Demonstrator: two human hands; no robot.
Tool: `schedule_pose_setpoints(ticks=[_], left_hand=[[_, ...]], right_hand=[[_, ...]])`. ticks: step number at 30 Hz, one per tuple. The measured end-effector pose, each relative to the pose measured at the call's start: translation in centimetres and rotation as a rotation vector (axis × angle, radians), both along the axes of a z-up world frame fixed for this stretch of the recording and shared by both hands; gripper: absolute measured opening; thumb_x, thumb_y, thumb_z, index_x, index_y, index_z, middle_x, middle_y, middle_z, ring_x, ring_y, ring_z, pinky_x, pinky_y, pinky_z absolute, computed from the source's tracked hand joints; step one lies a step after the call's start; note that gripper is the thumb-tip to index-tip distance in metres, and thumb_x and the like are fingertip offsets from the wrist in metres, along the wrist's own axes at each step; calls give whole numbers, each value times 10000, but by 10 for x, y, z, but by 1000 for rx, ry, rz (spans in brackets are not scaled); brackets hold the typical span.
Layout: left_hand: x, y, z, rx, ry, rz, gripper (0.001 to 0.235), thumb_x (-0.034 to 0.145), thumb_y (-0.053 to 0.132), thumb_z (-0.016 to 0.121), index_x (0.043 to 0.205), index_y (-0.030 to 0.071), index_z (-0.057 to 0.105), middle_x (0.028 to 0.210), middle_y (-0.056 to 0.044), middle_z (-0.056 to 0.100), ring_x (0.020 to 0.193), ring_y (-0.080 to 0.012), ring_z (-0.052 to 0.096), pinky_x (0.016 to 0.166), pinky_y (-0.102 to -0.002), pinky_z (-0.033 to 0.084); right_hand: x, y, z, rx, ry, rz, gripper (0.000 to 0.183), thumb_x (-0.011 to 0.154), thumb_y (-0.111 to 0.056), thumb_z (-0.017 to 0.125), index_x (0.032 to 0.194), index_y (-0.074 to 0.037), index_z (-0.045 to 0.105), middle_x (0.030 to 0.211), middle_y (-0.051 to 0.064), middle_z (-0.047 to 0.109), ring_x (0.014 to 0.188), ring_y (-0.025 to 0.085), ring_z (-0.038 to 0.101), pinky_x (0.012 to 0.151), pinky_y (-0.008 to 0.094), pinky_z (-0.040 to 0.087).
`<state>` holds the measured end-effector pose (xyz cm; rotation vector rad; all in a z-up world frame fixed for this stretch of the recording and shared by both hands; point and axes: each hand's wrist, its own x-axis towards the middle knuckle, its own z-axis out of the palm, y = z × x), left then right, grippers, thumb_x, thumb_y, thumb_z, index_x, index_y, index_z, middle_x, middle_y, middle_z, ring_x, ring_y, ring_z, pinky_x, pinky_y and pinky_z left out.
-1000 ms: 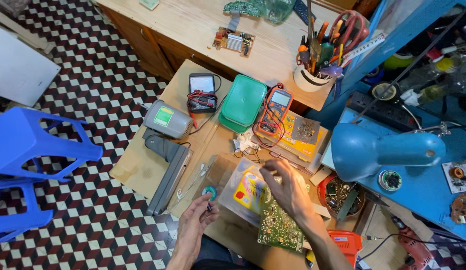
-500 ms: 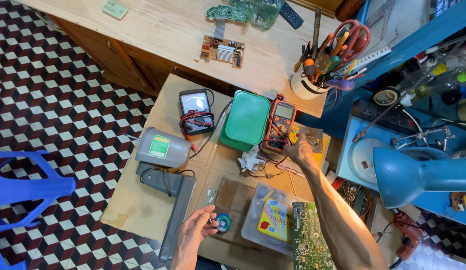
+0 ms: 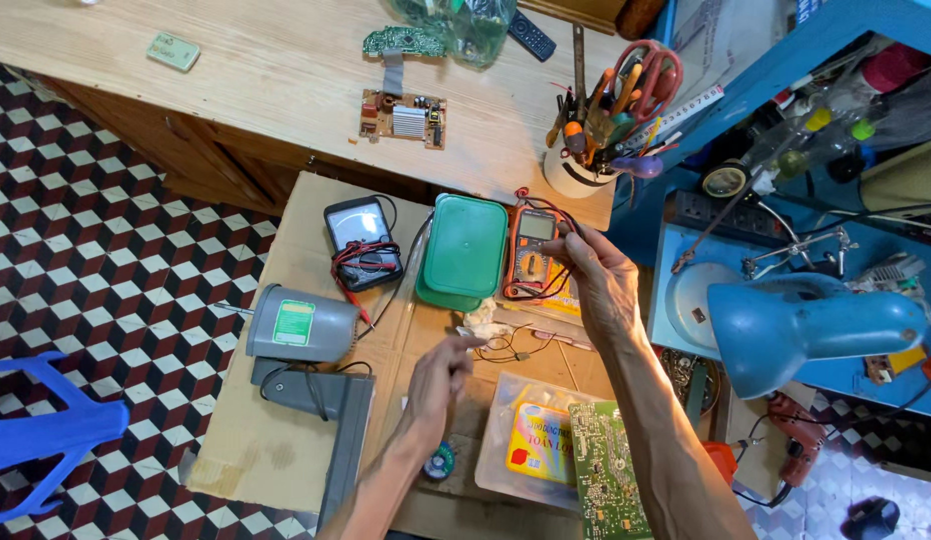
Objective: The person inspects a green circuit board, connects multimeter probes to test points, and uses a magnifying glass to examine components. They handle the board with both hands, rotate it for better viewing, and place it back on the workbench.
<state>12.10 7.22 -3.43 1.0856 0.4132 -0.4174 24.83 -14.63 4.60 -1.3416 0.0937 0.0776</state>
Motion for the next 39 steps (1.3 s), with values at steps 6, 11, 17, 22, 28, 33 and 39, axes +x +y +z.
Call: schedule_pose_setpoints(ticks=[6, 11, 17, 22, 28, 33, 39], left_hand=[[171, -36, 45, -370, -9, -227, 956, 904, 811, 386, 1232, -43, 666, 521, 68, 442, 372, -45, 295, 354, -233, 219], [192, -36, 103, 291, -435, -121, 527, 975, 482, 623, 1206, 30, 764, 719, -2, 699, 581, -24, 462, 528, -230, 374], [70, 19, 115, 403, -447, -143, 458, 1014, 429, 483, 1281, 112, 676, 752, -7, 686, 728, -78, 650, 658, -279, 534], [-34, 38, 75, 574, -135, 121, 502, 1030, 447, 415, 1235, 58, 656, 738, -53, 722, 782, -150, 649, 769, -314, 520], [-106, 27, -8, 561, 106, 23, 411, 988, 408, 479, 1220, 137, 684, 732, -64, 779, 763, -142, 710, 783, -310, 542], [-100, 13, -35, 514, 102, 7, 403, 995, 430, 501, 1201, 141, 692, 720, -93, 814, 801, -148, 749, 834, -307, 523], [-79, 34, -23, 650, 238, -269, 455, 964, 499, 463, 1170, 166, 695, 866, -42, 847, 854, -179, 771, 808, -324, 548]], right_hand=[[-40, 15, 36, -397, 10, 200, 370, 984, -217, 669, 1295, -21, 710, 1095, 106, 783, 1060, 153, 704, 1030, 325, 510], [-68, -7, 19, -674, 217, 576, 368, 941, -244, 649, 1254, -69, 733, 1169, 43, 786, 1108, 145, 693, 997, 307, 501], [-33, -39, -57, -679, 368, 181, 318, 912, -185, 636, 1181, -55, 744, 1087, 104, 800, 958, 195, 768, 875, 347, 597], [7, -36, -106, -1007, 198, 30, 288, 889, -277, 700, 1040, -45, 777, 906, 171, 773, 804, 254, 742, 753, 387, 568], [45, -14, -147, -1215, 251, 18, 331, 863, -368, 729, 964, -53, 745, 875, 205, 745, 813, 348, 722, 753, 440, 553], [48, -17, -175, -1278, 217, -56, 304, 833, -348, 740, 965, -75, 722, 921, 200, 734, 880, 388, 704, 786, 479, 545], [48, -29, -190, -1308, -28, 51, 213, 855, -229, 717, 968, -57, 662, 938, 192, 720, 906, 404, 681, 788, 507, 532]])
